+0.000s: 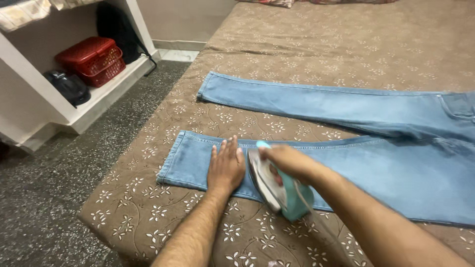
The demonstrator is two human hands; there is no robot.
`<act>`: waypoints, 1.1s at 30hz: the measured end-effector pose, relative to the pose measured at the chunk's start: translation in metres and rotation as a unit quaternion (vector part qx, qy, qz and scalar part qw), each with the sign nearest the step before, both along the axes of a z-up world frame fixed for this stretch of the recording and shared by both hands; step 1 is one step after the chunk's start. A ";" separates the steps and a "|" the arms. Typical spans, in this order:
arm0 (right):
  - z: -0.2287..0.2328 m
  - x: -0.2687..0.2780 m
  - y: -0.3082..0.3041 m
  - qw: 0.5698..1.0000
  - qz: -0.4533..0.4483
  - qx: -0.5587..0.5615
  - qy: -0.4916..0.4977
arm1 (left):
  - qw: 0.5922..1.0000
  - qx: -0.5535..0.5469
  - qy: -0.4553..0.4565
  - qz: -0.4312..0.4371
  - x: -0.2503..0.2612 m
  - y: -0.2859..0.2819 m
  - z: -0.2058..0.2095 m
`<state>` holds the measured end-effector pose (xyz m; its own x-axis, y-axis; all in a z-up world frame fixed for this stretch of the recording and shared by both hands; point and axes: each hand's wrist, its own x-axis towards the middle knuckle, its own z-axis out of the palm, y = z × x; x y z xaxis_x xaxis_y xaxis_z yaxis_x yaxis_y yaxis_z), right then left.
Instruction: The person irons a pair of blue jeans laid flat on a bed. They use a handheld electric iron to smooth both legs, repositioning the garment as needed to cover different sections.
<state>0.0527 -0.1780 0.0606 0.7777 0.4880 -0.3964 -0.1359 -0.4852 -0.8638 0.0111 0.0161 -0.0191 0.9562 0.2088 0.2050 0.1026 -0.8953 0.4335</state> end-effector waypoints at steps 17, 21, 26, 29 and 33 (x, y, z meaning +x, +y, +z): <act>-0.019 0.081 0.082 0.997 0.019 -0.017 -0.073 | 0.992 0.124 0.028 -0.001 -0.012 0.032 0.006; -0.004 0.034 0.042 0.999 0.021 -0.011 -0.021 | 0.991 0.132 0.019 -0.006 -0.009 0.031 0.006; 0.012 -0.035 -0.015 0.999 0.024 -0.021 0.006 | 0.991 0.130 0.012 0.002 -0.012 0.028 0.008; 0.005 -0.025 -0.006 0.999 0.010 -0.022 -0.025 | 0.991 0.130 0.013 0.003 -0.013 0.028 0.010; -0.017 0.031 0.033 0.990 0.019 -0.036 -0.132 | 0.990 0.144 0.009 -0.002 -0.011 0.029 0.008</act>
